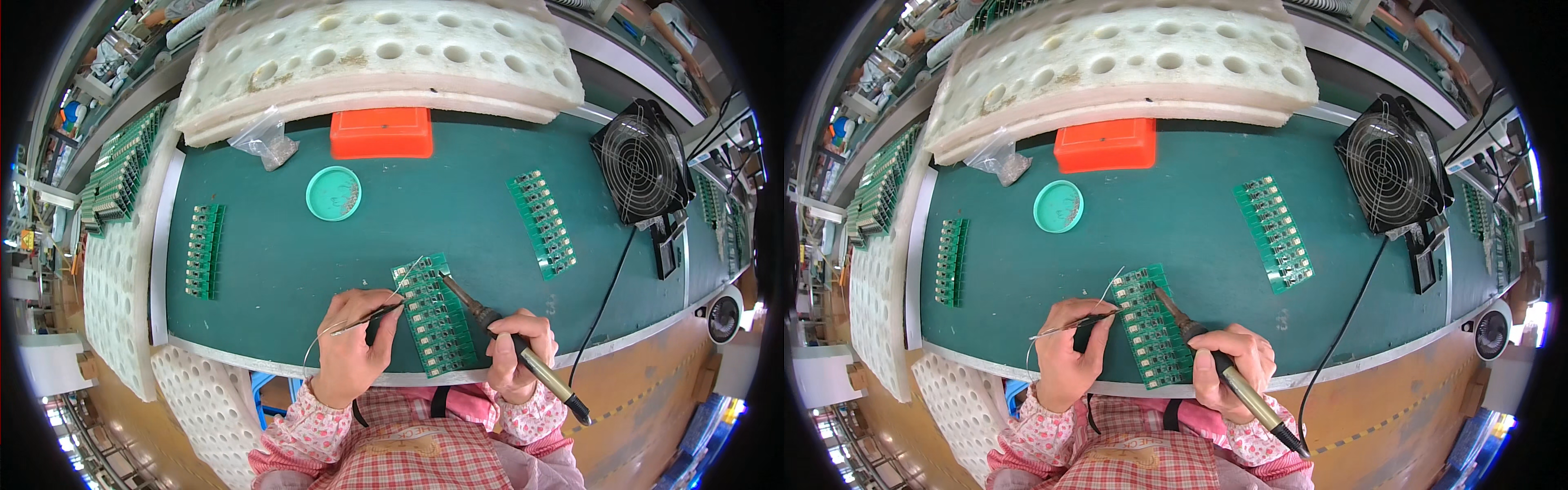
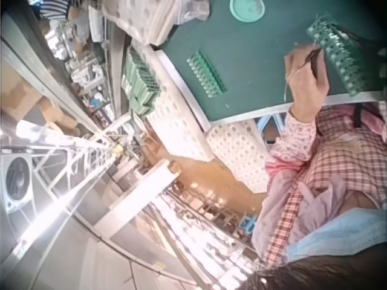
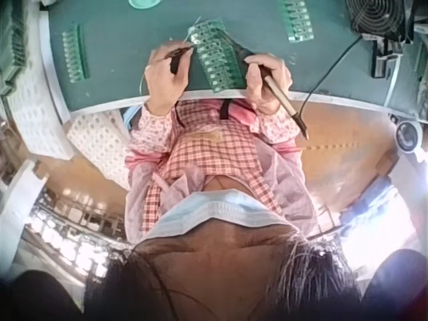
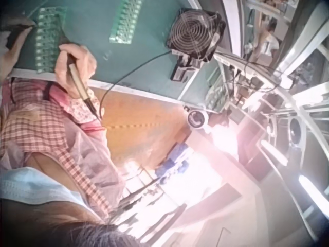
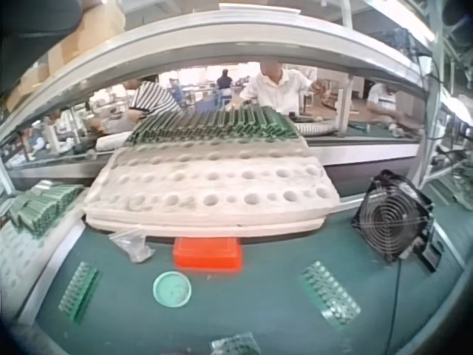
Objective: The person solders electrical components onto circuit boards using a soldering iron and solder wire, with tweezers to position the components.
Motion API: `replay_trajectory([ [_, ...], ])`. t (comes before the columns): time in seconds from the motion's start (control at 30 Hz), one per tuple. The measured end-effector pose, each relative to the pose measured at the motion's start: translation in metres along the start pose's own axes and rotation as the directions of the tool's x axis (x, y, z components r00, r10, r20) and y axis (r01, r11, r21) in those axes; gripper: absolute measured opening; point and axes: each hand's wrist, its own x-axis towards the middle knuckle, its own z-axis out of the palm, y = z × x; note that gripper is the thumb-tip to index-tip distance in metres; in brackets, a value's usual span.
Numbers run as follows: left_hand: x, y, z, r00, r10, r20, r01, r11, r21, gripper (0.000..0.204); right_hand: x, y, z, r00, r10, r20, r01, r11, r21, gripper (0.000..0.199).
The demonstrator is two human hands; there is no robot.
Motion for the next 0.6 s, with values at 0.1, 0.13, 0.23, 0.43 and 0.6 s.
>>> replay_trajectory([
  [0.1, 0.0004, 0.0001, 0.0047, 0.999, 0.04, 0.001, -0.04, 0.999, -0.002, 0.021, 0.0013, 0.0027, 0.0013, 1.0, -0.022, -0.017, 0.023, 1.0, 0.018, 0.007],
  [0.13, 0.0011, 0.0014, 0.0046, 0.999, 0.047, 0.012, -0.047, 0.999, 0.02, 0.019, 0.0012, 0.0033, 0.0014, 0.999, -0.031, -0.023, 0.032, 0.999, 0.031, 0.007],
  [0.23, 0.0014, 0.0025, 0.0056, 0.998, 0.059, 0.017, -0.059, 0.997, 0.049, 0.018, 0.003, 0.0018, 0.0, 0.999, -0.038, -0.019, 0.038, 0.999, 0.035, 0.008],
  [0.43, 0.0003, 0.0006, 0.0075, 0.997, 0.073, -0.004, -0.073, 0.996, 0.05, 0.023, 0.0078, 0.002, -0.0026, 0.991, -0.124, 0.056, 0.124, 0.992, 0.001, 0.017],
  [0.6, 0.0006, 0.0016, 0.0071, 0.999, 0.053, -0.001, -0.053, 0.996, 0.065, 0.019, 0.0089, 0.0014, -0.0031, 0.991, -0.122, 0.063, 0.122, 0.993, -0.003, 0.016],
])
